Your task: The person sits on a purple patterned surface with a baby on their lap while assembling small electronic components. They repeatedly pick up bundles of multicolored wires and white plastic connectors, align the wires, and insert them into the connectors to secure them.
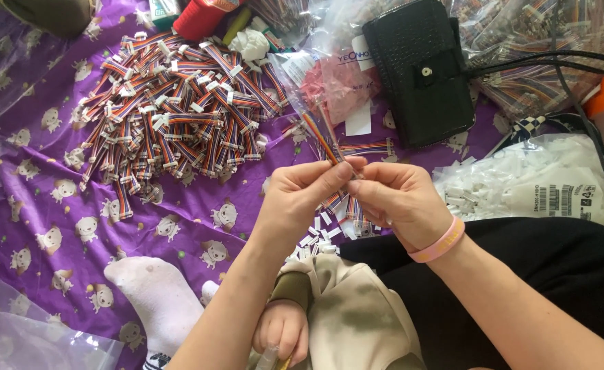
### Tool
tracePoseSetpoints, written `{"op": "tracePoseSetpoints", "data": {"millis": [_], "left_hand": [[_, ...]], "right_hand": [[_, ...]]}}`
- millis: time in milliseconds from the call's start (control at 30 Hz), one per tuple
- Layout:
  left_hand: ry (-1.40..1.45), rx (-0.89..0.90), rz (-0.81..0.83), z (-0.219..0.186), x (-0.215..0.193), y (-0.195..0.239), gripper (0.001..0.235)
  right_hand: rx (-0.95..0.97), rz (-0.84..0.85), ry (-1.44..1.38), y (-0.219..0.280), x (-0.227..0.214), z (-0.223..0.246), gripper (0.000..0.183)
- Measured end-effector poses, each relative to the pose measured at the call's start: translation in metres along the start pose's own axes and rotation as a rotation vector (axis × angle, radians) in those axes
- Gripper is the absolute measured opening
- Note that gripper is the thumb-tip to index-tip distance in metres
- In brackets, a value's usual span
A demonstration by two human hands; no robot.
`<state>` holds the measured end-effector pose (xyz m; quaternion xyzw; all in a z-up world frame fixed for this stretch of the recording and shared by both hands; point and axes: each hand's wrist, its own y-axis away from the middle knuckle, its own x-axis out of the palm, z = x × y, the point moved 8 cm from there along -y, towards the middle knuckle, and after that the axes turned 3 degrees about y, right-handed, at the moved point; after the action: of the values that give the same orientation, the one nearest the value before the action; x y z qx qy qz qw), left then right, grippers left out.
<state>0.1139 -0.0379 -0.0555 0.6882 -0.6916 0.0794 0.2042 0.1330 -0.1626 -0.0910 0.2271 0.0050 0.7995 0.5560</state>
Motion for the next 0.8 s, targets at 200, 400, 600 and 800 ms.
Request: {"op": "tracePoseSetpoints", "data": {"millis": [200,400,600,800], "left_hand": [[0.080,-0.051,0.067,0.007,0.010,0.007,0.035],[0.156,-0.021,-0.116,0.006,-0.003,0.007,0.018],[0.100,-0.055,-0.108,0.006,-0.002,0.009,0.023],[0.357,-0.016,-0.173,-0.001,-0.017,-0.002,0.026]], "right_hand": [[0.049,-0.007,-0.112,0.001,0.005,0.003,0.008],[-0.016,0.016,-0.046,0.000,0.008,-0.001,0.005],[-0.079,0.005,0.059,0.008,0.020,0.022,0.004],[-0.018,-0.022,0.078,0.009,0.014,0.002,0.002]]}}
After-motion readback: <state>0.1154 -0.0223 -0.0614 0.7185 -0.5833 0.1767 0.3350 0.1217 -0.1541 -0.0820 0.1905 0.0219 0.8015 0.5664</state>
